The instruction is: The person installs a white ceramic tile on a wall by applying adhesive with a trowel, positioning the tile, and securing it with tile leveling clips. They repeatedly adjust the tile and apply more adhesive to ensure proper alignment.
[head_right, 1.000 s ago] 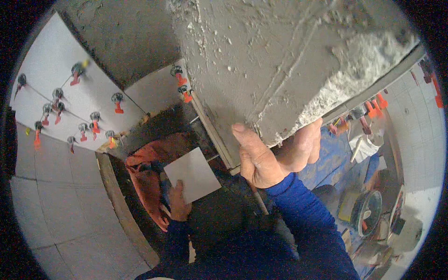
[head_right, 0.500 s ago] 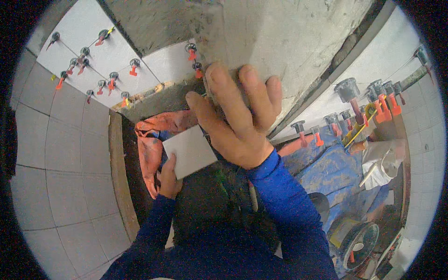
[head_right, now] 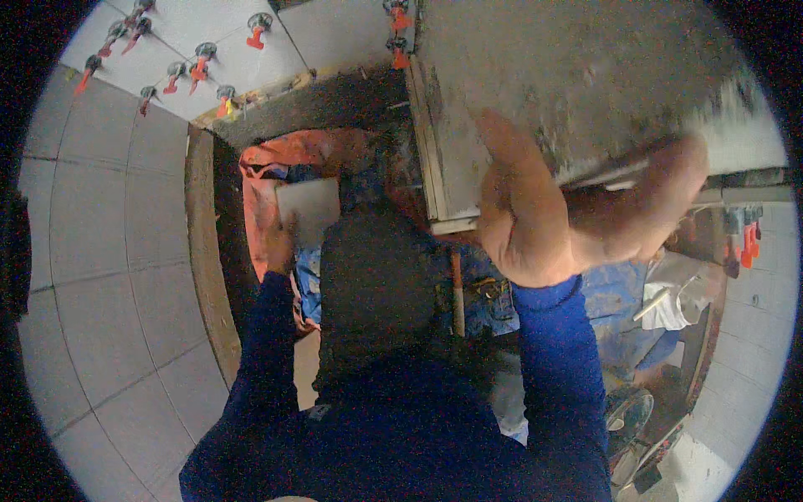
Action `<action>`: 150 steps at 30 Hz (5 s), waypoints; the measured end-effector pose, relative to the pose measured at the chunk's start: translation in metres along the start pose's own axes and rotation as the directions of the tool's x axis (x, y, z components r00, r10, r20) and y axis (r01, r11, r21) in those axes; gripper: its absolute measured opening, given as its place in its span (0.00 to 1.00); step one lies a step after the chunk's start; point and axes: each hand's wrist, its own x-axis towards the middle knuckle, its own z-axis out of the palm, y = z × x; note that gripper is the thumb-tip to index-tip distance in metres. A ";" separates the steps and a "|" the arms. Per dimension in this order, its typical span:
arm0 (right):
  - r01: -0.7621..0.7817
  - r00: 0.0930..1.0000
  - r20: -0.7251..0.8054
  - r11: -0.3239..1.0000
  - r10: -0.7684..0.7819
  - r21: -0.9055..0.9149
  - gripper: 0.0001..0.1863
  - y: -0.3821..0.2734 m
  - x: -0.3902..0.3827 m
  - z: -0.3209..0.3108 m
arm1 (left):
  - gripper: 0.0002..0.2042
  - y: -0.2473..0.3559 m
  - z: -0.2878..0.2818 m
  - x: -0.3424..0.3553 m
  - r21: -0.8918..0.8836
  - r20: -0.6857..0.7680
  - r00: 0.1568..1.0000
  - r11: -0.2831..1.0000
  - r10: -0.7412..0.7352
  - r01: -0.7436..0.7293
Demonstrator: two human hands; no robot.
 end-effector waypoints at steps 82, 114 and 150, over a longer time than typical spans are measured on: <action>-0.624 0.319 -0.610 -0.324 0.726 -0.711 0.12 0.024 -0.513 -0.701 | 0.23 0.383 -0.048 -0.125 0.012 0.079 0.741 0.743 0.667 -0.670; -0.759 -0.339 -0.565 -0.574 0.752 -0.308 0.23 -0.143 -0.490 -0.658 | 0.16 0.371 -0.060 -0.126 -0.458 0.223 0.797 0.782 0.562 -0.423; -0.131 -0.230 -0.938 -0.946 -0.260 0.295 0.32 -0.406 -0.600 -0.697 | 0.12 0.596 0.051 -0.554 -0.259 0.773 -0.586 0.964 0.242 0.057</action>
